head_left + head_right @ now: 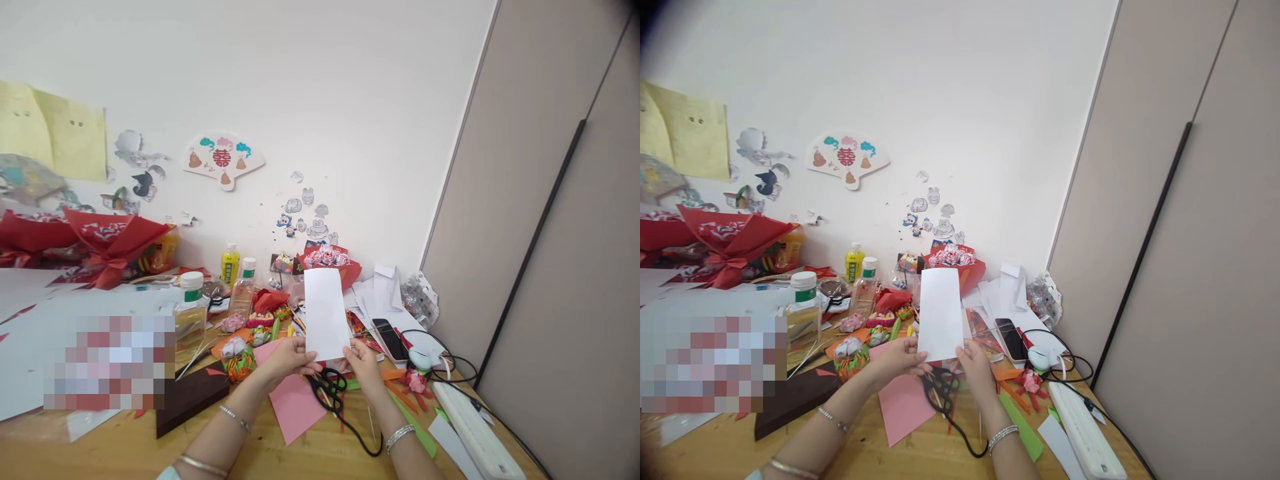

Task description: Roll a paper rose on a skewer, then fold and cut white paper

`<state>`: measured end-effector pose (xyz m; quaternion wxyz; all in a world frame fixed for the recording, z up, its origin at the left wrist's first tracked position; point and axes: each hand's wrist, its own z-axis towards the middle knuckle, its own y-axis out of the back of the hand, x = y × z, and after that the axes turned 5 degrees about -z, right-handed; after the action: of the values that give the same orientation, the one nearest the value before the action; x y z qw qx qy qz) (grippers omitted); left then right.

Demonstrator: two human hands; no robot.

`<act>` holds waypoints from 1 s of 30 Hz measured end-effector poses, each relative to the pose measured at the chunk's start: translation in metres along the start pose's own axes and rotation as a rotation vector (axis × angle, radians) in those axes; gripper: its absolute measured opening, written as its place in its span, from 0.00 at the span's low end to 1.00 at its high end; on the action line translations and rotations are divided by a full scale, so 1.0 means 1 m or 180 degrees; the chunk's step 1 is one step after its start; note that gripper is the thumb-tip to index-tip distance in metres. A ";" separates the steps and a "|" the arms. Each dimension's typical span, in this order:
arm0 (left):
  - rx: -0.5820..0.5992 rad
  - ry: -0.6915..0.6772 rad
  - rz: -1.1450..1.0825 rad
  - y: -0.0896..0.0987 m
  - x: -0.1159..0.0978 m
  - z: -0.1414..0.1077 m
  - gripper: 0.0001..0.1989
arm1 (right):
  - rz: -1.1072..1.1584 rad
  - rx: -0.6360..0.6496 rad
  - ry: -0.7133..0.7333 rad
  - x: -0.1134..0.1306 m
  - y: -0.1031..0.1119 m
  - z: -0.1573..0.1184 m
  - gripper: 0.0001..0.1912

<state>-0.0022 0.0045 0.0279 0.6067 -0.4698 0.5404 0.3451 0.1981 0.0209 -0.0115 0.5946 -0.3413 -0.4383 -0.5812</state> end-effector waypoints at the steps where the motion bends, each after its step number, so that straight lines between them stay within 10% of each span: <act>1: 0.0026 0.0012 -0.0006 0.001 0.000 -0.001 0.19 | -0.0014 -0.0022 0.0001 0.000 0.001 0.000 0.21; 30: 0.0180 -0.0145 -0.0130 0.014 0.005 0.004 0.21 | 0.0192 0.0636 -0.0194 0.006 -0.001 -0.004 0.22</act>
<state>-0.0133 0.0123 0.0202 0.6389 -0.4555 0.5262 0.3279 0.1977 0.0143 -0.0074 0.6293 -0.3108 -0.5015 -0.5057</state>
